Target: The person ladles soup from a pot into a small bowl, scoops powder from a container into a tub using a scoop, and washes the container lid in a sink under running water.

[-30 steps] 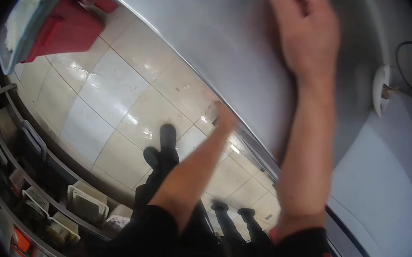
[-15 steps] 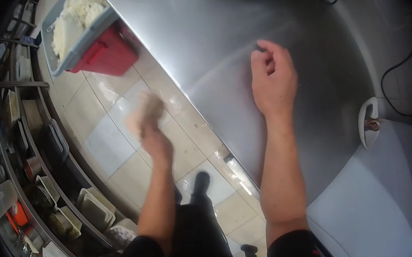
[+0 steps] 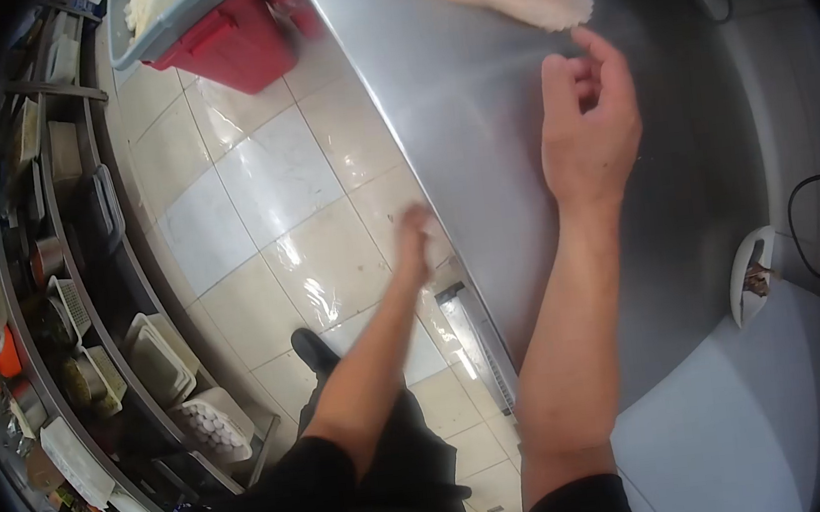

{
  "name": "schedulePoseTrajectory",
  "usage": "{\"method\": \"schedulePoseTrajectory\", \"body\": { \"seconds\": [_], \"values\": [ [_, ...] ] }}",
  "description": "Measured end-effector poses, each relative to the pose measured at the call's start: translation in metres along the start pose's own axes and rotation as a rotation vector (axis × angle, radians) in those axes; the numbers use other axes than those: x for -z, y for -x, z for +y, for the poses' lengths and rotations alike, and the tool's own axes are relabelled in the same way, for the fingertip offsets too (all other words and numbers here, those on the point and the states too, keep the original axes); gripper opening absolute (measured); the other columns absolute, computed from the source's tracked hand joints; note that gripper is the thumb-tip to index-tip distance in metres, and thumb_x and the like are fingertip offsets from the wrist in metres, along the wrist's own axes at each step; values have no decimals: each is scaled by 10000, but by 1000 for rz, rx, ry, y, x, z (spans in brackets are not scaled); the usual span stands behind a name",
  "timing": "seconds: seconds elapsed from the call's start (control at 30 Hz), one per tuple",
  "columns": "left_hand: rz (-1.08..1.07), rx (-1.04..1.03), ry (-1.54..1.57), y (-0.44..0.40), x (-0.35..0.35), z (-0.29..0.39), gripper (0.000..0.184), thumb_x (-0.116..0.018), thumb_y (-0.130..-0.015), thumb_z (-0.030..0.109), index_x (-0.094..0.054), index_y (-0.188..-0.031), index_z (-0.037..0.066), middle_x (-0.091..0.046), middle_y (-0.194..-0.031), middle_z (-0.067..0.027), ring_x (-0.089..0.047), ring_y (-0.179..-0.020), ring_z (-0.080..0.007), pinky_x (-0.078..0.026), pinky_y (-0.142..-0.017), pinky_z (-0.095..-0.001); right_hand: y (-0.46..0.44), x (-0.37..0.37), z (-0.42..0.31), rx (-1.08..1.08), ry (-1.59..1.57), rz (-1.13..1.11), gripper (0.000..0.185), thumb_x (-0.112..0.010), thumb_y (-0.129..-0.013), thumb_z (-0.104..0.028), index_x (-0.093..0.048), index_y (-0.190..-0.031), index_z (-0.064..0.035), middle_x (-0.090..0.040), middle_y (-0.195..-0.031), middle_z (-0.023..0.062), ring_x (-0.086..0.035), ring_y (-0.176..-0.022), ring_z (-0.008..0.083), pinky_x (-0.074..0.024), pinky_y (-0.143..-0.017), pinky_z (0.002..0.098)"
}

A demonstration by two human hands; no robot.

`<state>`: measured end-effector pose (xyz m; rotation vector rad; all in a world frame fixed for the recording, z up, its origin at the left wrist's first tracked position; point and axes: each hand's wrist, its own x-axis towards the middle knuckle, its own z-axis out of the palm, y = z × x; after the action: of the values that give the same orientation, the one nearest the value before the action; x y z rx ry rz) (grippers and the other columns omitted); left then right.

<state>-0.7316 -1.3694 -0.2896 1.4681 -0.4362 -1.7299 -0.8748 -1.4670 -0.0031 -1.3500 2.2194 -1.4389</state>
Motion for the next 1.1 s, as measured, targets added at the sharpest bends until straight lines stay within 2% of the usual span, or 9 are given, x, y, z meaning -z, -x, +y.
{"method": "schedulePoseTrajectory", "body": {
  "seconds": [0.13,0.2,0.3,0.4,0.57,0.8,1.0,1.07,1.1],
  "values": [
    [-403,411,425,-2,-56,-84,242,-544,-953,227,-581,-1039,4,-673,-810,-112,-673,-645,-211,-504,-456,-358,-3,-1,10,56,95,-28,436,-691,-883,-302,-638,-1234,-48,-635,-890,8,-563,-783,111,-486,-765,264],
    [-373,493,419,7,-61,-49,150,-565,-898,113,-650,-824,14,-616,-605,-103,-635,-518,-208,-484,-412,-362,-2,-2,9,54,145,-55,441,-688,-889,-312,-639,-1247,-60,-643,-943,22,-588,-837,120,-485,-797,266],
    [-510,241,1,-20,-43,-93,203,-650,-902,169,-720,-941,-17,-698,-758,-117,-632,-598,-173,-501,-543,-336,-6,1,14,68,162,-84,445,-669,-908,-337,-639,-1270,-80,-650,-1039,41,-599,-948,145,-471,-872,281],
    [-392,269,-59,17,-33,-14,224,-718,-885,170,-728,-1009,-16,-722,-874,-85,-662,-755,-148,-523,-687,-308,-7,0,23,124,208,-79,452,-655,-916,-351,-632,-1288,-94,-651,-1055,43,-598,-972,150,-461,-898,282],
    [-451,237,100,16,27,1,275,-724,-887,178,-687,-1091,-1,-721,-946,-96,-703,-818,-198,-572,-722,-312,-13,4,29,149,252,-112,488,-615,-939,-417,-613,-1322,-114,-662,-1128,65,-604,-1045,178,-441,-953,297],
    [-437,266,-242,-16,170,58,356,-660,-914,261,-656,-1116,-31,-700,-930,-88,-680,-763,-185,-553,-689,-304,-11,1,18,122,381,-114,497,-567,-967,-453,-583,-1365,-156,-656,-1236,91,-603,-1135,195,-432,-992,303],
    [-179,197,-381,6,326,103,365,-673,-878,327,-636,-1005,-13,-649,-826,-51,-605,-641,-141,-479,-570,-273,11,-5,-13,437,158,59,307,-631,-958,-175,-656,-1236,-46,-668,-1194,102,-623,-1082,195,-455,-964,299],
    [-100,169,-367,12,387,121,386,-657,-871,358,-620,-1002,-4,-634,-811,-49,-591,-635,-131,-459,-567,-261,43,-12,-47,827,274,12,224,-604,-926,-49,-687,-1132,-22,-685,-1085,112,-644,-1000,207,-486,-903,307],
    [-88,138,-384,10,422,126,372,-643,-871,352,-620,-992,1,-625,-792,-40,-587,-629,-128,-451,-556,-261,68,-21,-65,824,271,-80,216,-580,-899,3,-690,-1085,-7,-685,-1033,117,-650,-959,212,-497,-869,310]
  ]
}}
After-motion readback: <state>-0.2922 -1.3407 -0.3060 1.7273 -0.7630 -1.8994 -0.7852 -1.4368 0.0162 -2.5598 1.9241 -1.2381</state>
